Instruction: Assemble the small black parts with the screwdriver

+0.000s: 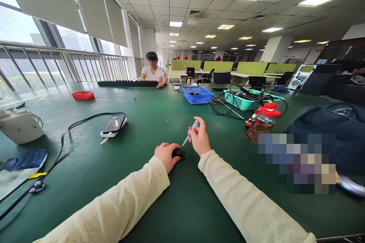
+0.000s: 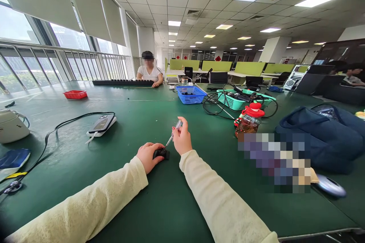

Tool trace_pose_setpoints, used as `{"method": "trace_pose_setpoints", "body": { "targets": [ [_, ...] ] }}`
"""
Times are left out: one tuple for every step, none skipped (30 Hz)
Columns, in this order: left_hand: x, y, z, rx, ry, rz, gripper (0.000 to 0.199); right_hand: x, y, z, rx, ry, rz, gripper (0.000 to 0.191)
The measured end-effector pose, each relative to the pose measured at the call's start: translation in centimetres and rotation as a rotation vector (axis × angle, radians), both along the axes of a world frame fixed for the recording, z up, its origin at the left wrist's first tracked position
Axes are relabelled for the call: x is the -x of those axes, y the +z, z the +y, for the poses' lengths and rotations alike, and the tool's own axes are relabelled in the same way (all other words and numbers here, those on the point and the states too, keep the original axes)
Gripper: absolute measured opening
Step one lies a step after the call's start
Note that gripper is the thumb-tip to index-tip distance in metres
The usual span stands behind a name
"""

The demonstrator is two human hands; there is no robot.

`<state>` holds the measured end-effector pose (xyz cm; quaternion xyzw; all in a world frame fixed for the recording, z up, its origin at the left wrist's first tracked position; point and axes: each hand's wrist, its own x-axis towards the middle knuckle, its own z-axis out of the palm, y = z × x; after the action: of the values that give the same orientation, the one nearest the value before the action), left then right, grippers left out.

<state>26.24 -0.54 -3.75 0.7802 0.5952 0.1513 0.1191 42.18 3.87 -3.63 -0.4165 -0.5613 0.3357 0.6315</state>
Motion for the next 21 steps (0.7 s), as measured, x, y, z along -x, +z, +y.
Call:
{"method": "trace_pose_setpoints", "body": {
  "targets": [
    [0.00,0.00,0.00,-0.001,0.000,-0.002,0.039,-0.06,-0.15,0.33,0.034,0.004,0.036,0.049],
    [0.01,0.00,0.01,0.001,-0.002,-0.002,0.038,-0.11,-0.31,0.62,0.064,0.009,0.069,0.051],
    [0.01,0.00,0.01,0.004,-0.002,-0.002,0.038,-0.15,-0.46,0.87,0.090,0.011,0.096,0.052],
    [0.02,0.01,0.01,0.008,-0.002,-0.001,0.037,-0.18,-0.58,1.05,0.110,0.013,0.115,0.052],
    [0.03,0.01,0.01,0.014,-0.002,0.000,0.037,-0.19,-0.65,1.17,0.124,0.013,0.126,0.053],
    [0.05,0.00,0.02,0.020,-0.001,0.002,0.037,-0.19,-0.69,1.24,0.132,0.011,0.131,0.053],
    [0.06,-0.02,0.04,0.022,0.001,0.002,0.038,-0.19,-0.70,1.26,0.135,0.010,0.131,0.053],
    [0.07,-0.04,0.05,0.022,0.002,0.002,0.038,-0.18,-0.69,1.25,0.134,0.011,0.131,0.053],
    [0.07,-0.07,0.07,0.020,0.002,0.002,0.038,-0.18,-0.67,1.23,0.132,0.012,0.131,0.054],
    [0.07,-0.09,0.09,0.018,0.002,0.002,0.038,-0.19,-0.66,1.21,0.129,0.012,0.131,0.055],
    [0.07,-0.10,0.10,0.016,0.004,0.002,0.038,-0.21,-0.65,1.19,0.126,0.011,0.131,0.056],
    [0.06,-0.10,0.10,0.014,0.004,0.002,0.039,-0.24,-0.64,1.18,0.122,0.008,0.128,0.057],
    [0.04,-0.10,0.09,0.012,0.005,0.002,0.039,-0.28,-0.64,1.16,0.118,0.003,0.124,0.058],
    [0.03,-0.07,0.07,0.012,0.007,0.002,0.039,-0.32,-0.63,1.14,0.115,-0.003,0.116,0.059],
    [0.01,-0.04,0.05,0.013,0.008,0.003,0.039,-0.36,-0.60,1.11,0.111,-0.008,0.107,0.060],
    [0.00,-0.01,0.03,0.015,0.008,0.004,0.039,-0.40,-0.56,1.08,0.109,-0.010,0.097,0.061],
    [-0.01,0.03,0.00,0.017,0.006,0.005,0.039,-0.44,-0.50,1.05,0.109,-0.011,0.090,0.062],
    [-0.02,0.06,-0.03,0.018,0.004,0.004,0.039,-0.48,-0.42,1.02,0.112,-0.008,0.087,0.062],
    [-0.03,0.10,-0.05,0.018,0.002,0.003,0.038,-0.52,-0.34,1.00,0.114,-0.002,0.090,0.061],
    [-0.03,0.13,-0.08,0.017,0.001,0.003,0.038,-0.58,-0.26,1.00,0.116,0.011,0.103,0.059],
    [-0.04,0.16,-0.10,0.016,0.003,0.003,0.038,-0.63,-0.18,1.00,0.120,0.032,0.129,0.058]
  ]
}}
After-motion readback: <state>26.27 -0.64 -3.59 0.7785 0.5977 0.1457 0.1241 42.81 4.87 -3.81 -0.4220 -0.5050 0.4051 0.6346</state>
